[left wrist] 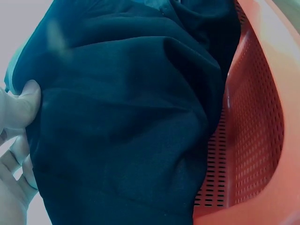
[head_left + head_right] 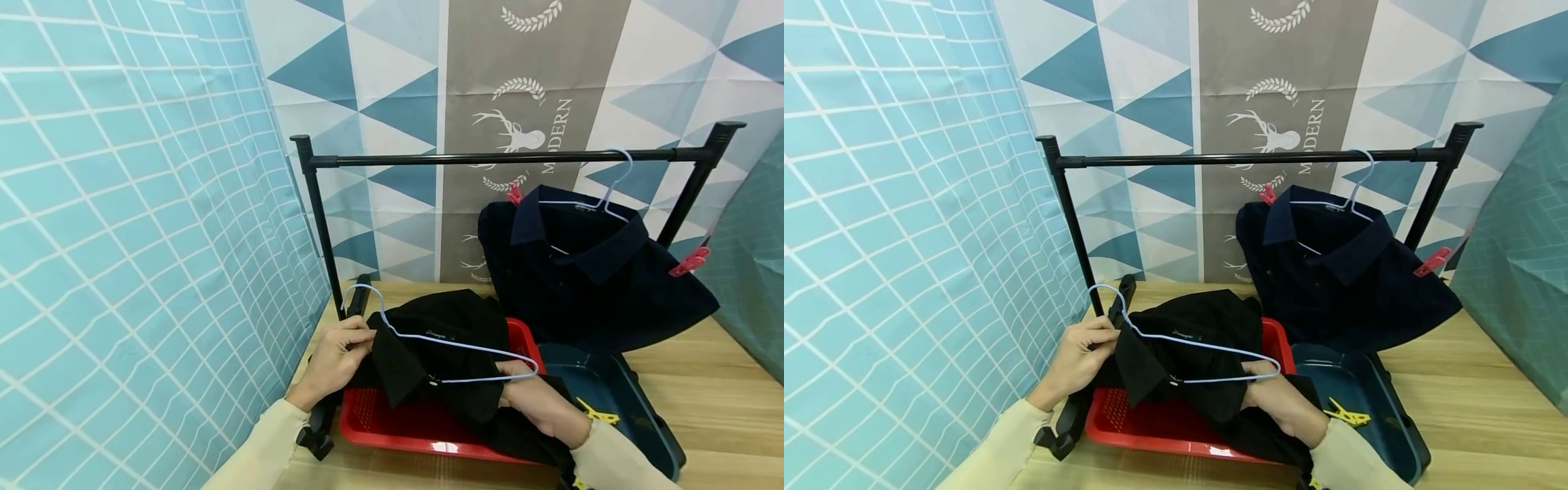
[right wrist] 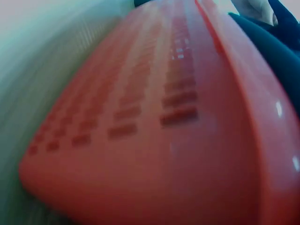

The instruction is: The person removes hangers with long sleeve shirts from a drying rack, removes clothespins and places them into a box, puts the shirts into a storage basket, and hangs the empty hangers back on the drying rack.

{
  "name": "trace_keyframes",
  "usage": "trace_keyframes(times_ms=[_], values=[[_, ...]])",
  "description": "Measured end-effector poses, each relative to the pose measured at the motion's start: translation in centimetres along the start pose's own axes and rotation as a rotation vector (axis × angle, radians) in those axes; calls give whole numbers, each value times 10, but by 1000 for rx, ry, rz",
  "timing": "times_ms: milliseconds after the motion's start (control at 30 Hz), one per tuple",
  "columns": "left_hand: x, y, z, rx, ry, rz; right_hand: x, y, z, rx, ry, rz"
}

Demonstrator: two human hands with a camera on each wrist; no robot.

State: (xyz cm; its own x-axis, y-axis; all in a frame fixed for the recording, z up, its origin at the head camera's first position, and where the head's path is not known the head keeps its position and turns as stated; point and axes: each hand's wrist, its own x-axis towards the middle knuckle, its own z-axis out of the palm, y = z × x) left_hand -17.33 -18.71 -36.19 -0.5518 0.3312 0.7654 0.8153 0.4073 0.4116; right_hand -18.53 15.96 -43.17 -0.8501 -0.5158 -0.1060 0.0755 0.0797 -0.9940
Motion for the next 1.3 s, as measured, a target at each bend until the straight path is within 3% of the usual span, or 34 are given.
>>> trace_keyframes(times_ms=[133,267,433,567,667,900,1100,1300], values=[[2,7,-1,3,-7,8,-3,-6,-15,-29,35,13],[-2,-5,1,15,-10,-3,-7,-14,-30,-99,89,15],[-8,-18,1,22,-28,-23,-17,-25,-41,-349,144,-37],[-8,-19,1,21,-45,-35,-27,-38,-43,-585,150,-117],[-8,-18,1,25,-50,-47,-32,-46,-43,-698,157,-186],[-9,-18,2,17,-68,-48,-43,-54,-37,-734,178,-308],[-9,-17,3,10,-76,-54,-40,-55,-28,-864,229,-461],[-10,-17,6,-13,-88,-51,-32,-53,-20,-890,182,-562]])
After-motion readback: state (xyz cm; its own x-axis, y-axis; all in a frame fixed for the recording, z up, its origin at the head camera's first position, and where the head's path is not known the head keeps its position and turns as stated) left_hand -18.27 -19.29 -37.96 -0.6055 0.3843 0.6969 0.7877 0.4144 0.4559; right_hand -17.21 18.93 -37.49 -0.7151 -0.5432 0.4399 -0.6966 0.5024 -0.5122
